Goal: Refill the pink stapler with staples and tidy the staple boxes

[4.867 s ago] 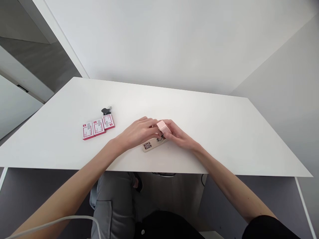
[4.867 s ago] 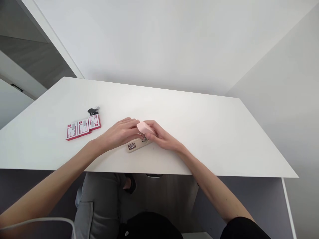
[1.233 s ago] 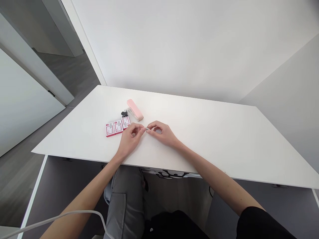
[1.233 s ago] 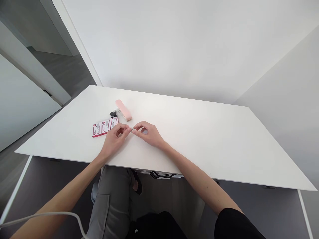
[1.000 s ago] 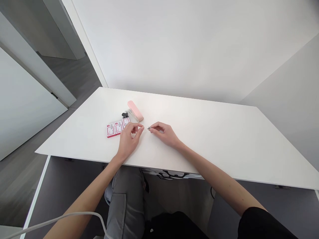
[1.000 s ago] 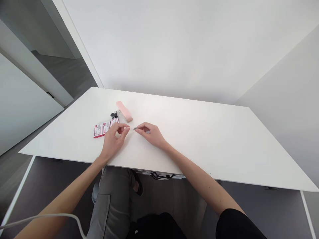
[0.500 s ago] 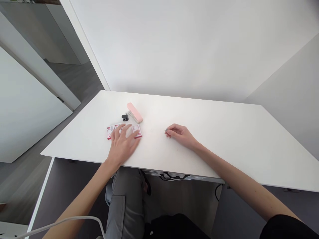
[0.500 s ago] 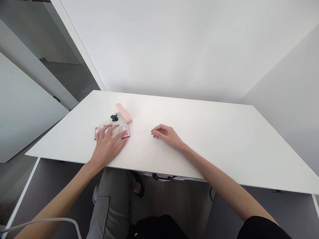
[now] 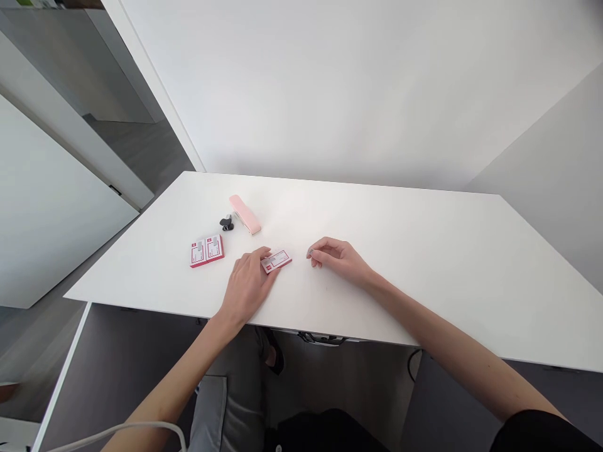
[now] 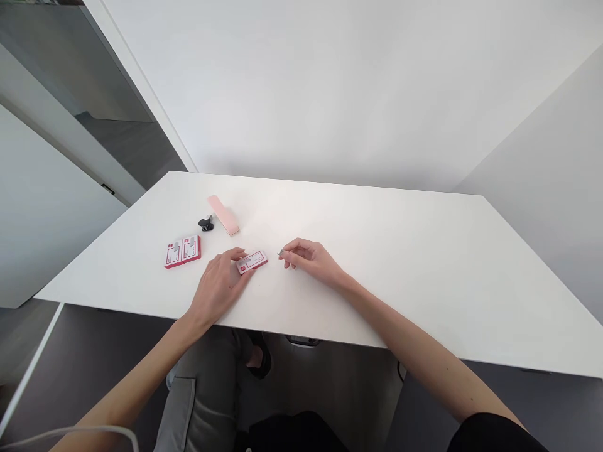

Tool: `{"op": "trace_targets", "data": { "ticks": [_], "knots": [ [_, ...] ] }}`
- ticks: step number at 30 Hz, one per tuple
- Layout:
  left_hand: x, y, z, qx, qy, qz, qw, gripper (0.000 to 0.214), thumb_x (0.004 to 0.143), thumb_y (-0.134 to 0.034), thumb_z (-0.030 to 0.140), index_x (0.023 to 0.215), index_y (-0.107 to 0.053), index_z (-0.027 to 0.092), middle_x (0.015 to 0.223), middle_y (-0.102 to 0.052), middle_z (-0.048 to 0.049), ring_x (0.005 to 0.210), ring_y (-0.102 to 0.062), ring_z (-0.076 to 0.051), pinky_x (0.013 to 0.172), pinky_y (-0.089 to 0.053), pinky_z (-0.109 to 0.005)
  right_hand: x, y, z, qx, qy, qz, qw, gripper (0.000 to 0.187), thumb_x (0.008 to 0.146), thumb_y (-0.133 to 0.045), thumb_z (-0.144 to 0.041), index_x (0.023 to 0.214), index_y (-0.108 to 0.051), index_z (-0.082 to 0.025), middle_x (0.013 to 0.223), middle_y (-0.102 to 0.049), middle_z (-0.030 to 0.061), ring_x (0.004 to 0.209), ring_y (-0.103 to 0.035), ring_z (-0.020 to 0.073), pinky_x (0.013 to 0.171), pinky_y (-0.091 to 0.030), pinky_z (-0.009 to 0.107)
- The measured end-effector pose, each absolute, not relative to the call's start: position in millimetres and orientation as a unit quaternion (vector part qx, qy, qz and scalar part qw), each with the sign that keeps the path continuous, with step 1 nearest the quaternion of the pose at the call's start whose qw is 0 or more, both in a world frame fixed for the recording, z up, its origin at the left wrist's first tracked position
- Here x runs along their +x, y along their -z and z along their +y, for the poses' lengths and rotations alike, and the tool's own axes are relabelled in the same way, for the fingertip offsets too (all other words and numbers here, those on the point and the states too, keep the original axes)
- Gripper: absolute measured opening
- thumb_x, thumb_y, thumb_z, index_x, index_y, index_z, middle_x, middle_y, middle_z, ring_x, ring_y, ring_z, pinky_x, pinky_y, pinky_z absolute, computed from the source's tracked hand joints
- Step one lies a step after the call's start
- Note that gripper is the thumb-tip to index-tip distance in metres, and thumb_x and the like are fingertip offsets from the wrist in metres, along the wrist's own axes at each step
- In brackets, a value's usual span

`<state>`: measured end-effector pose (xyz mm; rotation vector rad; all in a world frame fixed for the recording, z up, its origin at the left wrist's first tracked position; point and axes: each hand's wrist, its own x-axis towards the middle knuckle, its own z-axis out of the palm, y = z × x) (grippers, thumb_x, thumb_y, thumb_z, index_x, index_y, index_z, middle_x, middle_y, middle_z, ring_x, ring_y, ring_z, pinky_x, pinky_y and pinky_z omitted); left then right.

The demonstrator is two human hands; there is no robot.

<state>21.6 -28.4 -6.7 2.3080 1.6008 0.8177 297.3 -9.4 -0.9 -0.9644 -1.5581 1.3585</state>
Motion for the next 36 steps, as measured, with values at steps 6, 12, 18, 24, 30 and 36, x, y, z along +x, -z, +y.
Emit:
{"op": "trace_targets", "data": {
  "ticks": [6,12,18,24,30,36],
  "knots": [
    [43.3,5.6,-17.1,0.782,-0.305,0.509,0.192,0.048,0.104,-0.063,0.047,0.145,-0.049,0.027,0.138,-0.072,-0.0084,0.127,-0.067,-0.028,0.109,-0.053,-0.048,300.6,0.2,-3.3,-0.419,-0.526,-0.608,0.422,0.034,0.095,-0.076,-0.057,0.102,-0.076,-0.024,0.103,-0.078,0.0062,0.075,-0.068,0.0164,0.074,-0.059,0.036],
    [51.1,3.0,-8.6,0.783,-0.322,0.492,0.204,0.048,0.1,-0.067,0.045,0.142,-0.051,0.027,0.137,-0.072,-0.0086,0.121,-0.07,-0.028,0.109,-0.054,-0.048,304.0,-1.6,-0.9,-0.425,-0.539,-0.593,0.421,0.034,0.095,-0.076,-0.057,0.103,-0.078,-0.024,0.121,-0.079,0.0085,0.08,-0.073,0.0178,0.063,-0.06,0.033],
    [50.9,1.4,-10.5,0.782,-0.316,0.488,0.223,0.045,0.099,-0.069,0.046,0.137,-0.055,0.028,0.135,-0.073,-0.0074,0.124,-0.069,-0.028,0.107,-0.054,-0.046,303.8,-4.1,-2.3,-0.403,-0.559,-0.612,0.389,0.037,0.095,-0.076,-0.058,0.105,-0.077,-0.023,0.097,-0.08,0.0058,0.078,-0.076,0.0198,0.064,-0.061,0.033],
    [52.6,2.3,-8.9,0.799,-0.279,0.468,0.256,0.046,0.099,-0.071,0.046,0.139,-0.053,0.03,0.137,-0.073,-0.0047,0.13,-0.065,-0.029,0.109,-0.051,-0.047,309.2,-1.2,1.3,-0.484,-0.471,-0.589,0.444,0.038,0.095,-0.075,-0.062,0.098,-0.077,-0.024,0.1,-0.08,0.0061,0.072,-0.07,0.0175,0.061,-0.057,0.033],
    [50.9,0.2,-11.6,0.826,-0.276,0.443,0.215,0.05,0.096,-0.075,0.047,0.139,-0.055,0.029,0.132,-0.069,-0.0075,0.125,-0.063,-0.029,0.109,-0.048,-0.046,302.9,0.8,-2.5,-0.481,-0.402,-0.624,0.466,0.036,0.098,-0.07,-0.061,0.099,-0.079,-0.026,0.105,-0.082,0.0068,0.085,-0.073,0.0227,0.075,-0.061,0.04],
    [48.0,1.4,-15.2,0.763,-0.288,0.54,0.208,0.049,0.096,-0.069,0.052,0.134,-0.052,0.025,0.084,-0.063,0.0032,0.082,-0.064,-0.023,0.102,-0.048,-0.046,290.2,2.7,-10.5,-0.417,-0.321,-0.718,0.455,0.027,0.103,-0.069,-0.053,0.104,-0.083,-0.031,0.106,-0.083,0.0058,0.092,-0.075,0.0258,0.081,-0.063,0.044]
  ]
}}
